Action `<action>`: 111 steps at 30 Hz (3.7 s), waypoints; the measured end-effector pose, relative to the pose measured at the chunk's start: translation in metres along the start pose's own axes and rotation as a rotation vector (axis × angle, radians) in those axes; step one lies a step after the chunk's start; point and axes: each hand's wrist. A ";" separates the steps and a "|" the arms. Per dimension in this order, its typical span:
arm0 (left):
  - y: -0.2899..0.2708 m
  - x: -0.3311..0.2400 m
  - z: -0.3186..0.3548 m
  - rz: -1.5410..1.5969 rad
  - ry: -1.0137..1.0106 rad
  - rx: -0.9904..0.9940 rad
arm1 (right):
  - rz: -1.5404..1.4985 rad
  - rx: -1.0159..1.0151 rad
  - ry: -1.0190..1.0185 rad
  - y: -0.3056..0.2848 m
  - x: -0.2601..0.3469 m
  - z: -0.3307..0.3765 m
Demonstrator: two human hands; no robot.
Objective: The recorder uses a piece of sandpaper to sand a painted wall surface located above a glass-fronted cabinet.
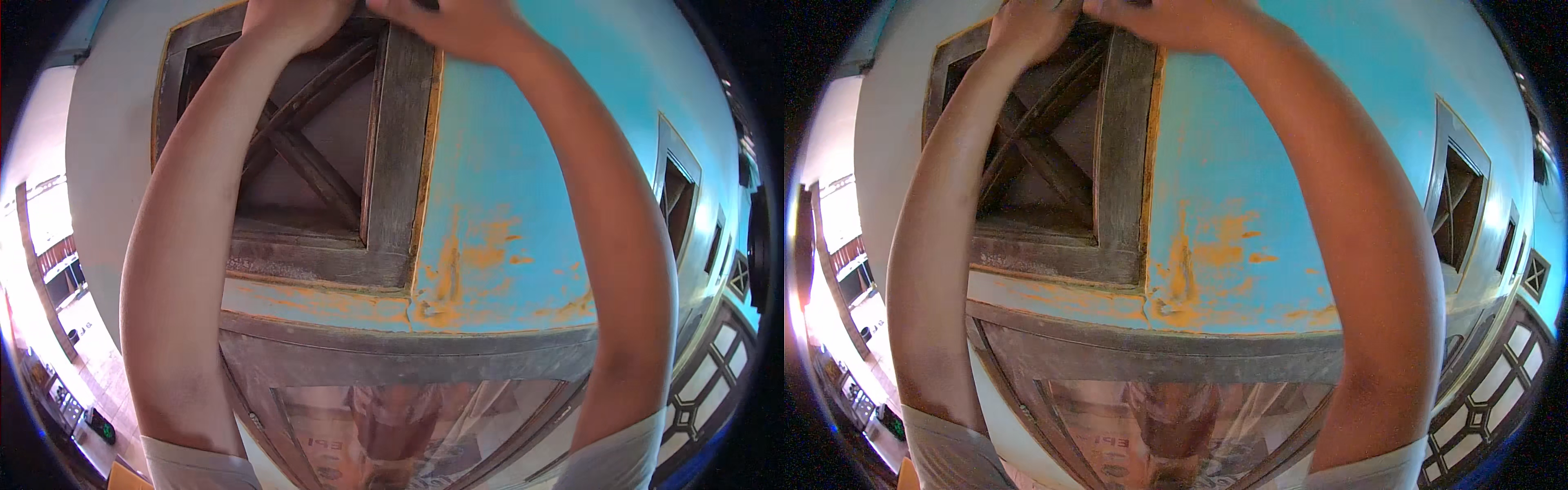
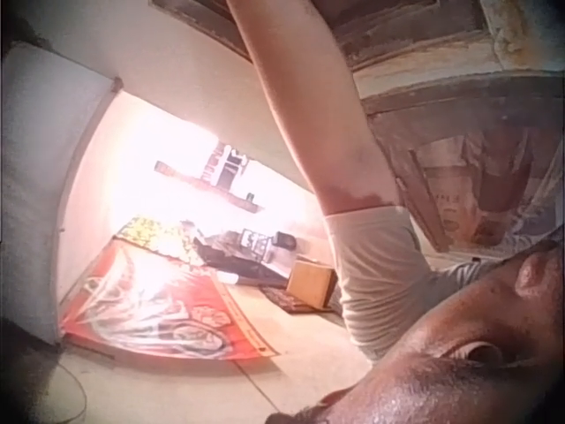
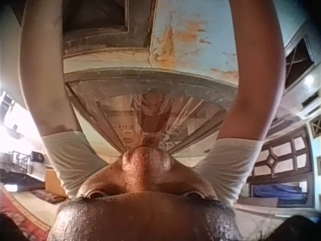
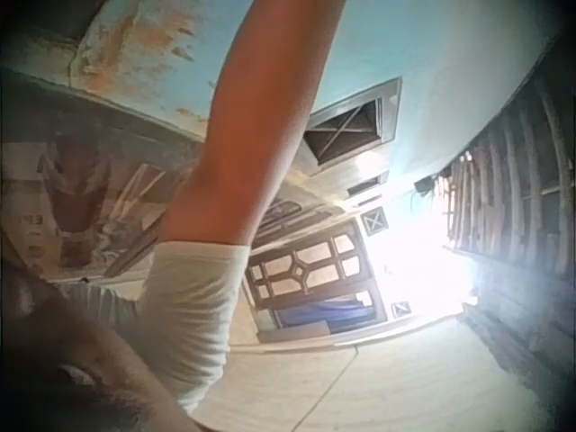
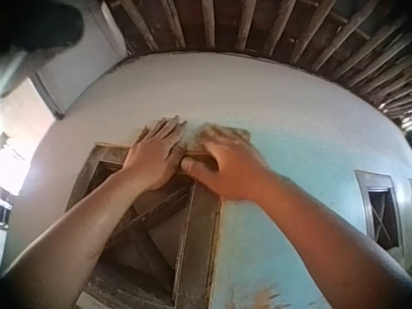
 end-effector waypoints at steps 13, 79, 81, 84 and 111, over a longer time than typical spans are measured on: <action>-0.002 -0.004 -0.001 0.054 -0.033 0.053 | 0.084 -0.009 0.199 -0.024 -0.055 0.034; -0.020 -0.264 0.190 0.214 0.219 0.148 | -0.144 0.129 0.165 -0.073 -0.034 0.347; -0.028 -0.244 0.224 0.191 0.249 0.213 | -0.144 0.140 0.115 -0.078 -0.048 0.355; -0.032 -0.217 0.238 0.142 0.219 0.298 | -0.081 0.149 0.069 -0.088 -0.083 0.337; -0.047 -0.194 0.350 0.256 -0.181 0.257 | -0.241 0.326 0.497 -0.077 0.068 0.416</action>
Point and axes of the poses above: each hand's wrist, its own z-axis away from the middle knuckle, its own y-axis out of the palm, x = y × z, and after that the axes turned 3 degrees about -x, right-handed
